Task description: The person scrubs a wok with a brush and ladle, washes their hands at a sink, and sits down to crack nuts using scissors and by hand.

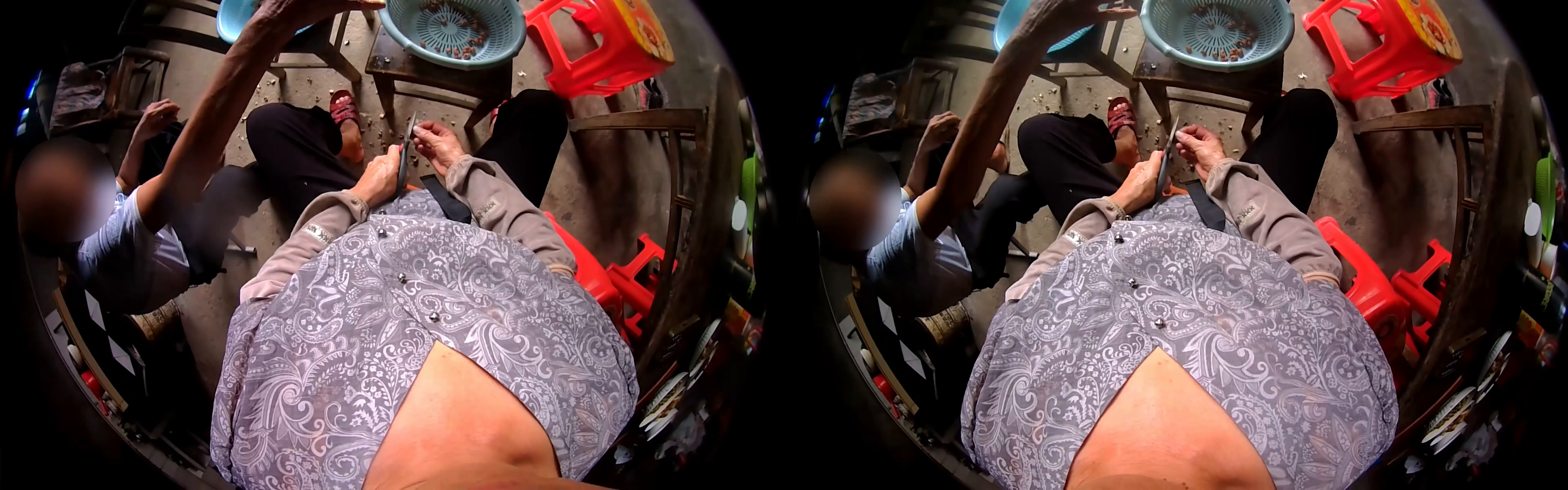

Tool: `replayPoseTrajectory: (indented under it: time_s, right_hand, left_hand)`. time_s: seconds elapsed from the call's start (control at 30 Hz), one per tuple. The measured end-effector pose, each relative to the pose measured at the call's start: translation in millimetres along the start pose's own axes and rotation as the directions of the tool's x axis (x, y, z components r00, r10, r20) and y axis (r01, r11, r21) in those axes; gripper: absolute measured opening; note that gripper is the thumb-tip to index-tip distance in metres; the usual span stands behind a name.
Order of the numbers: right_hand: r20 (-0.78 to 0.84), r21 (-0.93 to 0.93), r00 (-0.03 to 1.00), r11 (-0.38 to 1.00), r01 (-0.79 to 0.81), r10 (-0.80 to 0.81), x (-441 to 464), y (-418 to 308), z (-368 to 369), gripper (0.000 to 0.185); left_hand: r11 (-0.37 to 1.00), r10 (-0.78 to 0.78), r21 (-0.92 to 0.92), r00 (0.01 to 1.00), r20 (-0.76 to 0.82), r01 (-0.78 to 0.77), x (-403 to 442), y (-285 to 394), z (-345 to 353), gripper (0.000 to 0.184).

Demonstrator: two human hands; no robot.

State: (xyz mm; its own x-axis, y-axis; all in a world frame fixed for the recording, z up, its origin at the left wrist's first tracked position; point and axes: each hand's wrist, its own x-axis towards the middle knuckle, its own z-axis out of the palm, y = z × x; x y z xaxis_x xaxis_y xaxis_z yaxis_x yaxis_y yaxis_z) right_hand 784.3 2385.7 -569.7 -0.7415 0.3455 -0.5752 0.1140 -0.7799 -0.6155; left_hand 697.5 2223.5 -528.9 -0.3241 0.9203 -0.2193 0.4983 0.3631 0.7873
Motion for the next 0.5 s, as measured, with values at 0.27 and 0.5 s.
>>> replayPoseTrajectory:
  time_s: [0.27,0.5]
  right_hand:
    - [0.128,0.287,0.988,0.951,-0.117,0.083,-1,-9,0,0.01]
    - [0.195,0.366,0.978,0.921,-0.137,0.068,4,-7,-4,0.008]
  left_hand:
    - [0.526,-0.379,-0.8,0.922,0.085,0.29,-5,14,-17,0.047]
    - [0.974,-0.125,-0.191,0.992,-0.009,0.121,-6,16,-14,0.061]
